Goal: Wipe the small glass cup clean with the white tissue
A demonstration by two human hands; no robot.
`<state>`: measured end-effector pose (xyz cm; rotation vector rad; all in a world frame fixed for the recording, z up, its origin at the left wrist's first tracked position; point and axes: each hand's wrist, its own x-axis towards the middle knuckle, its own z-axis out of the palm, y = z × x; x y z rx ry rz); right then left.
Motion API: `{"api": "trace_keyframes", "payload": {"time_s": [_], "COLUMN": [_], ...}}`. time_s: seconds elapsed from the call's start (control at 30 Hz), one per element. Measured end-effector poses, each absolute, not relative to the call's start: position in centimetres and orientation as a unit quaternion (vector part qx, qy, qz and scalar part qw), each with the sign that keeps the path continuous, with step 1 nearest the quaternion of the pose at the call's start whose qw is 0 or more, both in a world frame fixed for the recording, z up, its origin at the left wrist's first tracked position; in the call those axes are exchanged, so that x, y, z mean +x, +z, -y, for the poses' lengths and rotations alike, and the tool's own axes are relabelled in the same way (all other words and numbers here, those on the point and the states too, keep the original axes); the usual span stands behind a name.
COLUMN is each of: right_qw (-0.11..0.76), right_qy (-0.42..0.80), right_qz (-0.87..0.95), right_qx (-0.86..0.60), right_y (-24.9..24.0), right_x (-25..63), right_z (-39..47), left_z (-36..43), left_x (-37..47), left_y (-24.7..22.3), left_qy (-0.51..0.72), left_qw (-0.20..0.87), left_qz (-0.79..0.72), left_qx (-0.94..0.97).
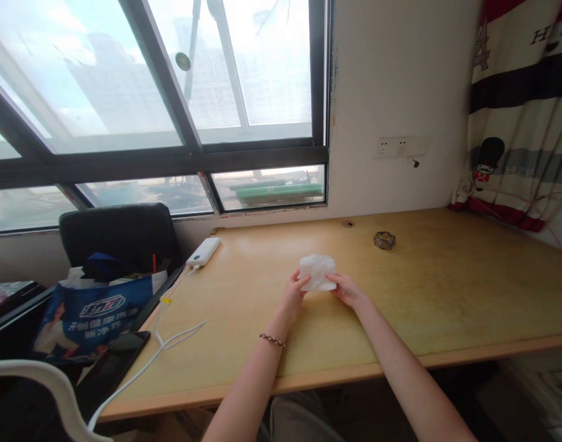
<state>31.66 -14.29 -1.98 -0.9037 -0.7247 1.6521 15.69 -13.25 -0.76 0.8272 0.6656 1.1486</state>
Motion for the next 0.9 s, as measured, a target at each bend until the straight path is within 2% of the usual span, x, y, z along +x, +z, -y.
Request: {"api": "trace_keyframes", "payload": {"time_s": [0.13,0.33,0.47,0.9], "right_qw": [0.559,0.549,0.573,0.590], "right_qy": [0.646,0.637,0.625,0.605], "right_qz": [0.318,0.328,0.306,0.319], "right_qx": [-0.411,-0.430,-0.433,-0.428], "right_y": [-2.04,-1.92,-1.89,-1.91], "right_x": [31.91,32.16,32.30,32.45], "right_z": [14.09,14.18,13.93,13.99], "left_z": [12.98,12.70,12.51,12.66], "left_x": [15.78,15.49,15.24,15.18], "left_y": [-1.01,-1.41,-1.45,-1.01], "left_qy": [0.506,0.490,0.483,0.485], "left_qw": [0.708,0.695,0.682,0.715], "left_qz": [-0.333,-0.351,-0.371,-0.327], "left_qx": [0.362,0.392,0.406,0.383]}}
